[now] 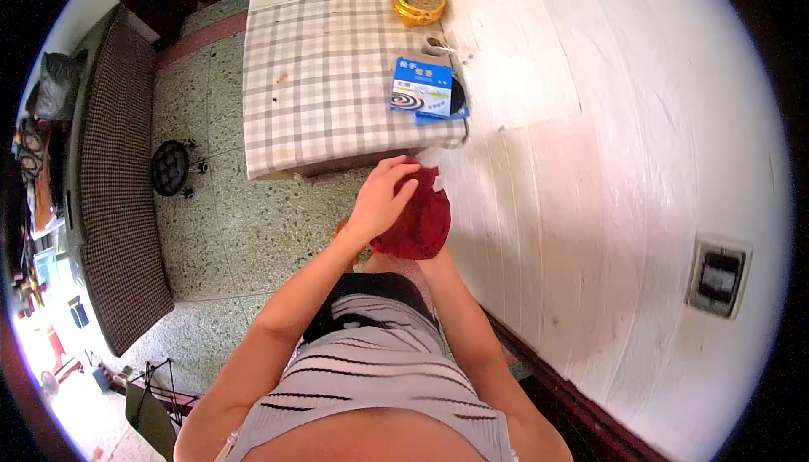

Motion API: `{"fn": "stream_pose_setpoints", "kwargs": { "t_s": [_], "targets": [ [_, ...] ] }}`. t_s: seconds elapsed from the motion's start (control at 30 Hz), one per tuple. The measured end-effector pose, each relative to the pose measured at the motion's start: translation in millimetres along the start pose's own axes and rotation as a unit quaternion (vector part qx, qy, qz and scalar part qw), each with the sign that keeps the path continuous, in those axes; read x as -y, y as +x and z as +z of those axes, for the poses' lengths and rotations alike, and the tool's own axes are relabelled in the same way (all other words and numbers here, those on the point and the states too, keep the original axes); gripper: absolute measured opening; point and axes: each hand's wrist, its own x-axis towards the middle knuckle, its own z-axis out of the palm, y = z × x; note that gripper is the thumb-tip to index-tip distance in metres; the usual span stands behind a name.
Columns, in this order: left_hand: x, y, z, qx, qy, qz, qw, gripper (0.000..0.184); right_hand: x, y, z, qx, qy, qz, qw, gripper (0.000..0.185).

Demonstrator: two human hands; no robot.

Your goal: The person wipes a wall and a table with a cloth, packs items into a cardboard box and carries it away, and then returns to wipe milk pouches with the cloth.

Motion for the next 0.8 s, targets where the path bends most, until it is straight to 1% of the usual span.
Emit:
{"fn": "stream_pose_setpoints", "kwargs": {
  "t_s": [0.07,0.1,0.13,0.17,0.2,0.23,0.27,0.3,0.33,0.37,0.4,0.43,0.47,0.5,0.53,0.57,0.63,0.67,0.7,0.77,0.8],
  "targets": [
    [13.6,12.0,-4.2,-0.075,-0.014,-0.039,0.996,0.025,2.5,22.1,-1.5,0.143,0.066,0.039,0.987,0.05],
    [20.4,17.3,-9.7,-0.095,0.006,-0.032,0.995,0.024,10.0,26.5,7.4,0.249,0.147,0.108,0.951,0.044],
    [30.3,17.1,-9.9,-0.121,0.016,-0.041,0.992,0.023,6.8,26.2,5.5,0.125,0.08,0.083,0.985,0.037],
    [40.9,23.3,-12.9,-0.149,0.029,-0.043,0.987,0.023,6.1,37.4,6.6,0.134,0.083,0.087,0.984,0.037],
    [44.4,29.2,-19.8,-0.153,0.036,-0.043,0.987,0.023,6.4,46.8,14.4,0.089,-0.104,0.015,0.991,0.032],
    [46.6,29.2,-25.8,-0.167,0.017,-0.08,0.982,0.022,9.2,54.0,20.5,0.122,-0.336,-0.026,0.934,0.027],
    [49.8,30.0,-33.9,-0.182,-0.001,-0.115,0.977,0.021,12.3,61.2,27.0,0.128,-0.638,-0.096,0.753,0.023],
    [58.3,33.6,-42.4,-0.182,0.007,-0.113,0.977,0.021,16.5,68.0,36.3,0.117,-0.793,-0.158,0.577,0.019],
    [72.9,37.3,-48.1,-0.19,0.045,-0.119,0.974,0.022,17.9,79.7,43.5,0.146,-0.778,-0.172,0.587,0.015],
    [87.5,41.9,-53.5,-0.198,0.079,-0.125,0.969,0.022,17.7,91.6,46.6,0.159,-0.759,-0.193,0.602,0.015],
    [101.9,49.0,-61.4,-0.226,0.081,-0.093,0.966,0.021,17.1,103.6,48.7,0.172,-0.739,-0.212,0.616,0.017],
    [112.0,57.5,-72.2,-0.229,0.079,-0.093,0.966,0.021,15.7,116.1,49.1,0.186,-0.719,-0.231,0.628,0.019],
    [122.9,66.2,-84.4,-0.248,0.118,-0.102,0.956,0.02,9.4,127.9,48.4,0.128,-0.5,-0.15,0.843,0.023],
    [132.6,75.5,-94.6,-0.265,0.157,-0.11,0.945,0.019,4.6,139.5,49.5,0.055,-0.228,-0.051,0.971,0.027],
    [142.4,84.6,-103.7,-0.281,0.175,-0.108,0.938,0.02,15.0,145.4,66.3,0.083,-0.4,-0.102,0.907,0.037],
    [153.3,95.4,-114.8,-0.279,0.176,-0.108,0.938,0.02,17.6,148.9,85.5,0.081,-0.398,-0.101,0.908,0.037],
    [182.1,115.2,-134.2,-0.286,0.267,-0.06,0.918,0.023,16.4,156.4,124.8,0.009,-0.424,-0.141,0.894,0.041],
    [196.4,122.7,-141.6,-0.254,0.292,-0.063,0.92,0.037,-1.2,180.2,126.3,0.024,-0.53,-0.288,0.797,0.044],
    [205.5,128.7,-147.7,-0.251,0.29,-0.067,0.921,0.037,-11.0,195.9,127.0,0.02,-0.653,-0.246,0.716,0.052],
    [220.9,132.6,-155.3,-0.195,0.354,-0.059,0.913,0.038,-50.7,228.4,123.2,-0.002,-0.755,-0.233,0.613,0.069],
    [242.8,129.0,-151.7,-0.151,0.358,-0.068,0.919,0.047,-73.8,240.0,113.5,-0.008,-0.77,-0.246,0.588,0.083]
  ]
}}
